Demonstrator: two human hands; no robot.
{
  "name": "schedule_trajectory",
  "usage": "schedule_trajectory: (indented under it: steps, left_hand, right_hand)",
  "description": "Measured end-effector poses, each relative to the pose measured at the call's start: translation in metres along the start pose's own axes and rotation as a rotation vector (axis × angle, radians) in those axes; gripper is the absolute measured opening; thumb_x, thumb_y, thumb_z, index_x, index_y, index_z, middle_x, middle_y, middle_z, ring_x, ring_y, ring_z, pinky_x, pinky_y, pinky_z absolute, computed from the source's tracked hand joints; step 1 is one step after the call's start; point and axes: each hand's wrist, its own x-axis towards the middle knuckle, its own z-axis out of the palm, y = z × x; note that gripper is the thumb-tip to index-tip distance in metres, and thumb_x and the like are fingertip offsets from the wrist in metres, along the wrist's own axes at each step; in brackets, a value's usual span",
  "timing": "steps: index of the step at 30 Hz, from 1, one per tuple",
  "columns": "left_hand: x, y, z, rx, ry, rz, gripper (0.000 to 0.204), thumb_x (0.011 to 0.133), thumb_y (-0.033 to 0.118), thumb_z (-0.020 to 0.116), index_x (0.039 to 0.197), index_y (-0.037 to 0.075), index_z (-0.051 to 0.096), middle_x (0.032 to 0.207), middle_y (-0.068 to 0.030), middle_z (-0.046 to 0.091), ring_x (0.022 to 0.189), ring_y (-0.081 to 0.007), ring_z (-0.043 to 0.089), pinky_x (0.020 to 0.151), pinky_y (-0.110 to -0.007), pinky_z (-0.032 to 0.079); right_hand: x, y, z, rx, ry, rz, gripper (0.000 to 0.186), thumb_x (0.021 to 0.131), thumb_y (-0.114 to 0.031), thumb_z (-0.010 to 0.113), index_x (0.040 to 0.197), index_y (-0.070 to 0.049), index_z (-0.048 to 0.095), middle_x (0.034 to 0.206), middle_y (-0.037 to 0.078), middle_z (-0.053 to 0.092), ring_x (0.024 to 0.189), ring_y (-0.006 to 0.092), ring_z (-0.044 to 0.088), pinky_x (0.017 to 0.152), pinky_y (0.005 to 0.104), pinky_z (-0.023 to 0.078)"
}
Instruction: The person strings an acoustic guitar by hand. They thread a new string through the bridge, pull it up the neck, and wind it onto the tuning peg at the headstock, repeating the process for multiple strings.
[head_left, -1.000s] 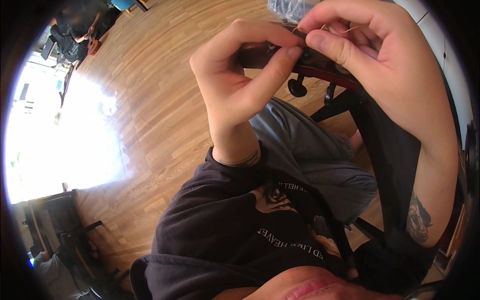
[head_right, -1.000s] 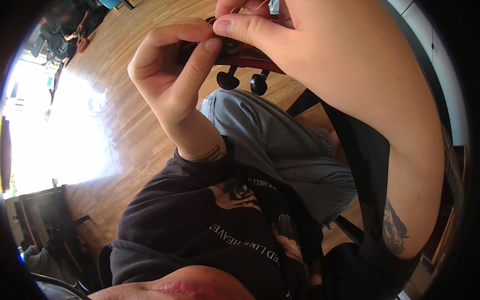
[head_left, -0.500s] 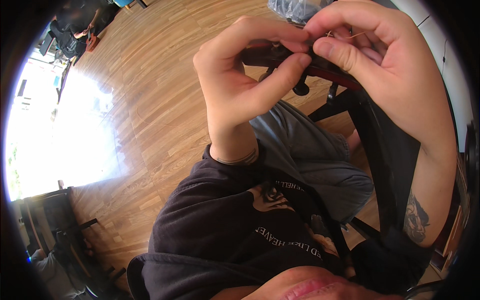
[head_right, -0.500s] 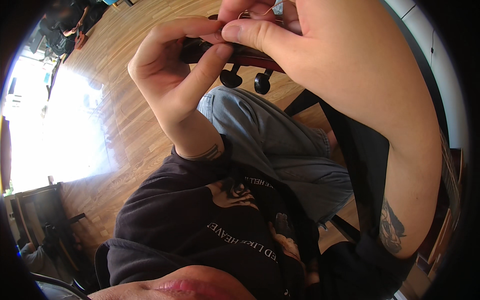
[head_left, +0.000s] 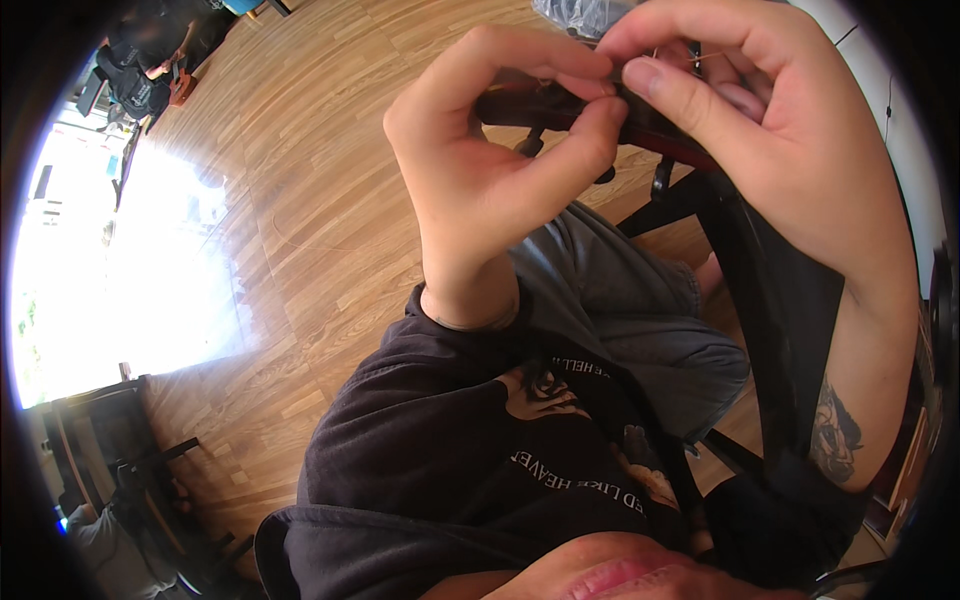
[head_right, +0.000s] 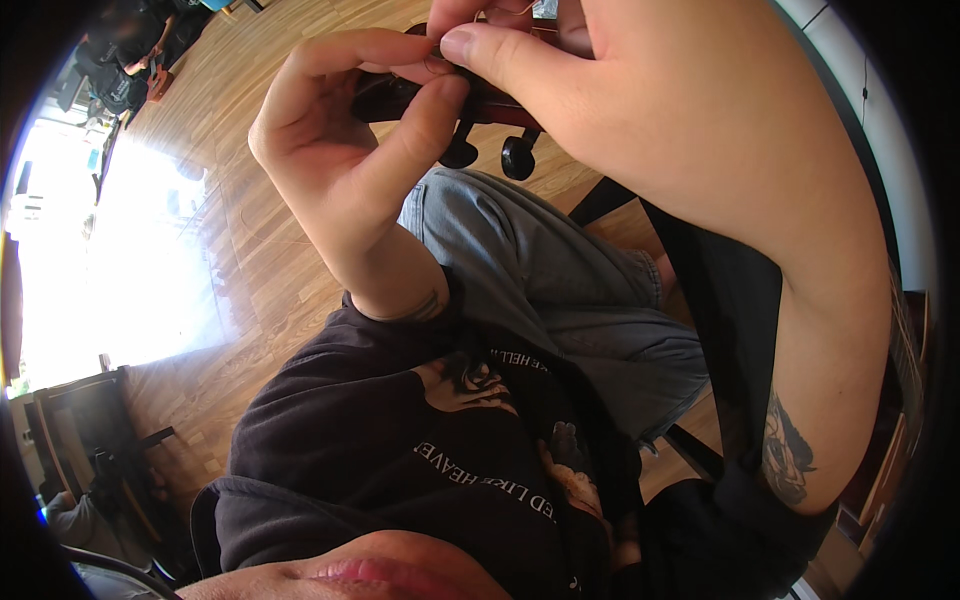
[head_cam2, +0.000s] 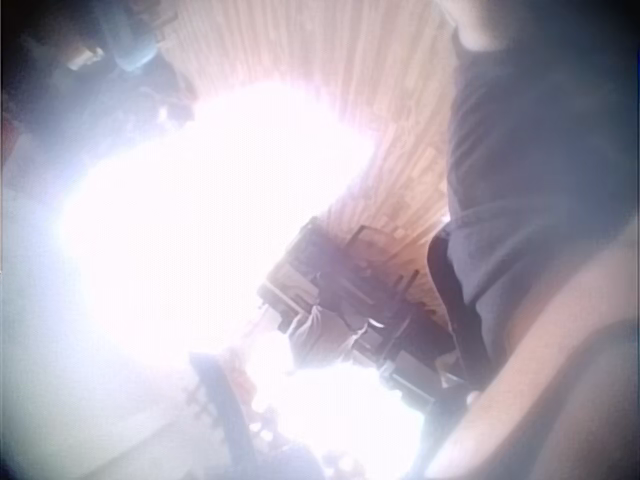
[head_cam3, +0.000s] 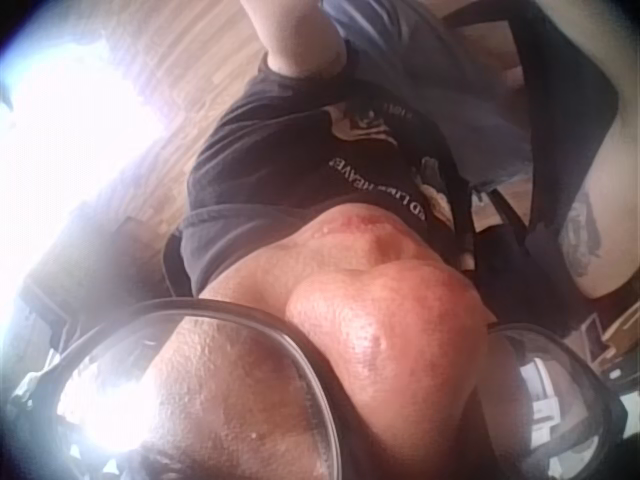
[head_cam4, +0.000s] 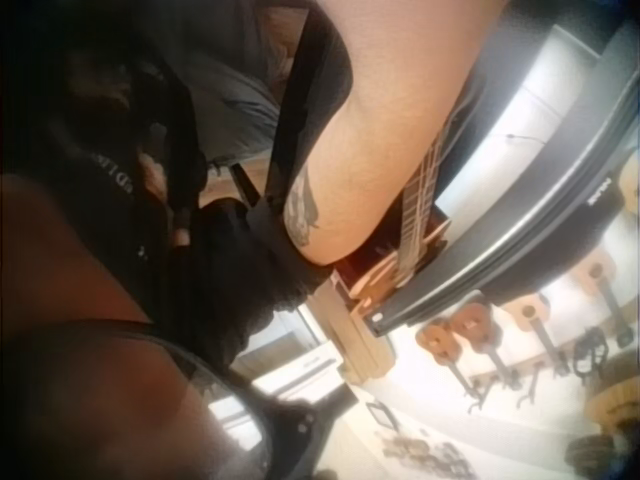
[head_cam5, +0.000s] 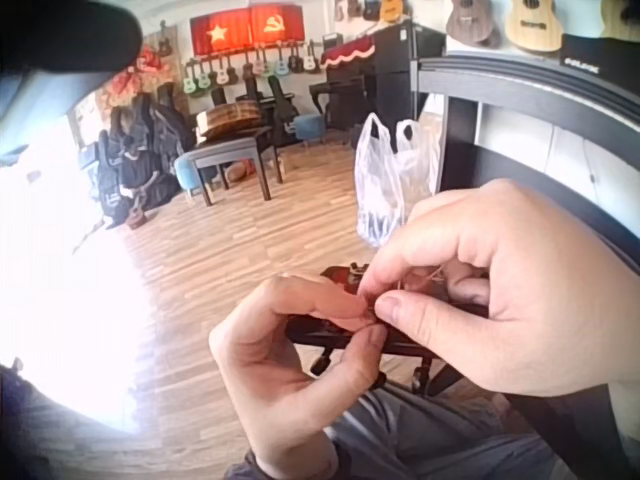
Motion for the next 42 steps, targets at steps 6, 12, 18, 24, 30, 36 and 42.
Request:
schedule_trajectory:
  steps: [6,12,18,24,30,36,42]
  left_hand:
    - [-0.004,0.009,0.007,0.024,0.053,-0.132,0.027,0.076,-0.011,0.08,0.101,-0.006,0.07,0.088,-0.0104,0.075,0.083,-0.0139,0.072,0.073,-0.024,0.056]
    - [0.001,0.009,-0.008,0.11,-0.085,-0.048,0.026,0.077,-0.011,0.08,0.102,-0.007,0.072,0.091,-0.01,0.074,0.085,-0.0135,0.07,0.076,-0.024,0.055]
    - [0.001,0.005,-0.01,0.114,-0.071,0.048,0.022,0.078,-0.011,0.078,0.1,-0.007,0.074,0.097,-0.0092,0.069,0.085,-0.0136,0.067,0.074,-0.024,0.053]
    - [0.001,0.004,-0.006,0.106,-0.03,0.014,0.017,0.079,-0.01,0.078,0.095,-0.005,0.075,0.098,-0.0085,0.066,0.082,-0.0125,0.065,0.072,-0.023,0.051]
    - [0.001,0.002,0.001,0.073,0.026,-0.017,0.013,0.079,-0.004,0.079,0.09,0.001,0.075,0.092,-0.004,0.066,0.078,-0.0132,0.072,0.069,-0.025,0.058]
    - [0.004,0.005,-0.003,0.043,-0.079,-0.101,0.013,0.084,-0.005,0.076,0.095,-0.003,0.07,0.098,-0.0058,0.067,0.084,-0.0112,0.066,0.074,-0.024,0.053]
    - [0.003,-0.002,-0.005,0.106,-0.087,-0.043,0.012,0.084,-0.001,0.077,0.095,0.0,0.072,0.096,-0.0058,0.066,0.08,-0.0141,0.071,0.071,-0.025,0.057]
  right_hand:
    - [0.001,0.001,-0.002,-0.008,-0.004,-0.003,0.026,0.098,-0.013,0.072,0.08,-0.002,0.057,0.071,-0.005,0.042,0.063,0.002,0.037,0.056,0.023,0.029]
    - [0.0,0.0,-0.006,-0.03,-0.001,-0.004,0.028,0.098,-0.013,0.072,0.078,-0.003,0.056,0.07,-0.006,0.04,0.062,0.0016,0.035,0.056,0.0231,0.028]
    - [0.002,0.0,-0.007,-0.043,-0.003,-0.005,0.03,0.098,-0.014,0.073,0.076,-0.003,0.054,0.068,-0.007,0.038,0.062,0.0012,0.034,0.055,0.0232,0.026]
    - [0.003,0.001,-0.006,-0.074,0.002,0.009,0.033,0.098,-0.014,0.073,0.074,-0.004,0.053,0.067,-0.008,0.036,0.061,0.0008,0.032,0.055,0.0233,0.025]
    - [0.002,-0.001,-0.014,-0.142,0.012,0.046,0.035,0.098,-0.015,0.073,0.072,-0.004,0.051,0.065,-0.008,0.034,0.06,0.0005,0.031,0.054,0.0234,0.024]
    - [-0.002,-0.008,-0.026,-0.238,0.02,0.151,0.038,0.098,-0.015,0.074,0.07,-0.005,0.05,0.063,-0.009,0.032,0.059,0.0001,0.029,0.054,0.0234,0.023]
    - [-0.014,0.002,-0.024,-0.191,0.062,0.213,0.051,0.099,-0.016,0.072,0.065,-0.009,0.034,0.062,-0.009,0.027,0.059,0.002,0.023,0.052,0.026,0.019]
